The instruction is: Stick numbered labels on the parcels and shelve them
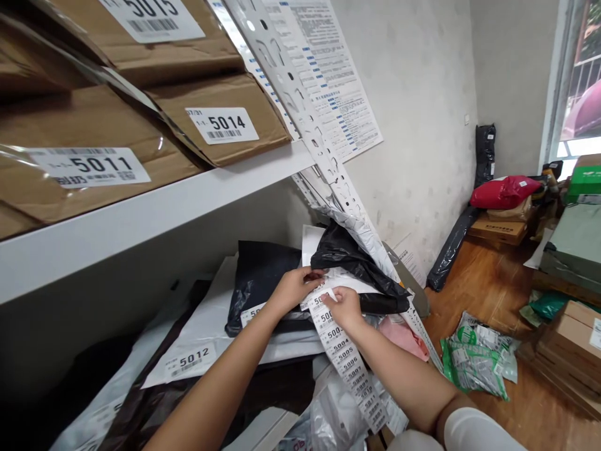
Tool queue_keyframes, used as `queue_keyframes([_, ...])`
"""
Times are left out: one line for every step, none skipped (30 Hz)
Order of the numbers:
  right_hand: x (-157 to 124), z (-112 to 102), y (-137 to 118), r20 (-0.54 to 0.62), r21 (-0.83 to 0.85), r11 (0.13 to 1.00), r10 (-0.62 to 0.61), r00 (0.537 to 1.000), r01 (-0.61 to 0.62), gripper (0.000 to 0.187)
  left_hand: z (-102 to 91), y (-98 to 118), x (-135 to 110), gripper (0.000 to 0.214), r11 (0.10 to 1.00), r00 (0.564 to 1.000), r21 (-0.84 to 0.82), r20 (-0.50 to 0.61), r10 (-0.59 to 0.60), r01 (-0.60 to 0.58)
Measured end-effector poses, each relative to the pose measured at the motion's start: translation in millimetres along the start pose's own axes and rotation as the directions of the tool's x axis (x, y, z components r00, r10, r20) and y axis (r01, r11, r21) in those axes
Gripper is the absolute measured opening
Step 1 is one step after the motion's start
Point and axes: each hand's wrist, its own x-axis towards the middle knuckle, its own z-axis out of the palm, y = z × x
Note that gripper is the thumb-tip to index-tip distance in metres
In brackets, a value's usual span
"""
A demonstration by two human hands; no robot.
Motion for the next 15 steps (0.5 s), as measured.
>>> queue_keyframes([-1, 1, 2, -0.049, -0.012, 1.000, -0.010, 0.999, 0.009, 0.056, 2.6, -3, -2, 0.023, 0.999, 0.999, 0.022, -0.026, 0.032, -0.031])
queue_keyframes([-2, 2, 3, -0.102, -0.019, 1.000, -0.018, 0.995, 0.016, 0.059, 5.0, -5, -3, 0.022, 0.996, 0.996, 0.053, -0.047, 0.077, -0.074])
queue_keyframes([-3, 3, 6, -0.138, -0.013, 1.000, -0.022, 0.990, 0.020, 0.061, 7.2, -7, -5, 0.023, 0.988, 0.990, 0.096, -0.062, 0.129, -0.122])
queue_keyframes([-6, 3, 8, -0.144, 0.011, 1.000, -0.018, 0.989, 0.019, 0.061, 9.2, -9, -6, 0.025, 0.975, 0.982, 0.148, -0.067, 0.177, -0.166])
queue_keyframes([-10, 3, 10, -0.122, 0.045, 0.999, -0.007, 0.993, 0.013, 0.059, 11.1, -10, -8, 0.028, 0.959, 0.975, 0.204, -0.064, 0.212, -0.195])
queue_keyframes([-14, 2, 13, -0.087, 0.075, 0.997, 0.007, 0.996, 0.000, 0.057, 12.8, -11, -9, 0.030, 0.943, 0.972, 0.260, -0.056, 0.229, -0.207])
queue_keyframes([-20, 1, 16, -0.064, 0.094, 0.995, 0.021, 0.998, -0.015, 0.057, 14.6, -11, -10, 0.032, 0.928, 0.972, 0.310, -0.043, 0.233, -0.208])
queue_keyframes([-25, 0, 20, -0.066, 0.102, 0.994, 0.038, 0.997, -0.031, 0.058, 16.5, -11, -11, 0.034, 0.914, 0.972, 0.349, -0.030, 0.231, -0.206])
queue_keyframes([-30, -3, 23, -0.092, 0.102, 0.994, 0.059, 0.994, -0.050, 0.059, 18.6, -11, -11, 0.035, 0.903, 0.972, 0.375, -0.019, 0.233, -0.209])
queue_keyframes([-36, -5, 26, -0.131, 0.097, 0.993, 0.081, 0.988, -0.068, 0.061, 21.0, -11, -12, 0.035, 0.895, 0.970, 0.387, -0.009, 0.242, -0.220])
queue_keyframes([-41, -8, 29, -0.167, 0.089, 0.993, 0.094, 0.981, -0.080, 0.063, 23.7, -12, -13, 0.036, 0.889, 0.966, 0.391, -0.004, 0.260, -0.238])
queue_keyframes([-46, -12, 32, -0.189, 0.081, 0.993, 0.097, 0.977, -0.082, 0.065, 26.5, -14, -13, 0.036, 0.884, 0.960, 0.392, -0.006, 0.281, -0.256])
queue_keyframes([-50, -16, 35, -0.201, 0.075, 0.995, 0.084, 0.976, -0.070, 0.066, 29.2, -16, -14, 0.035, 0.877, 0.954, 0.399, -0.018, 0.298, -0.266])
queue_keyframes([-55, -21, 37, -0.207, 0.069, 0.997, 0.059, 0.976, -0.046, 0.067, 31.5, -19, -15, 0.034, 0.869, 0.951, 0.418, -0.038, 0.307, -0.264])
queue_keyframes([-60, -27, 40, -0.214, 0.060, 0.998, 0.028, 0.976, -0.016, 0.067, 33.1, -22, -15, 0.032, 0.861, 0.948, 0.445, -0.074, 0.309, -0.246])
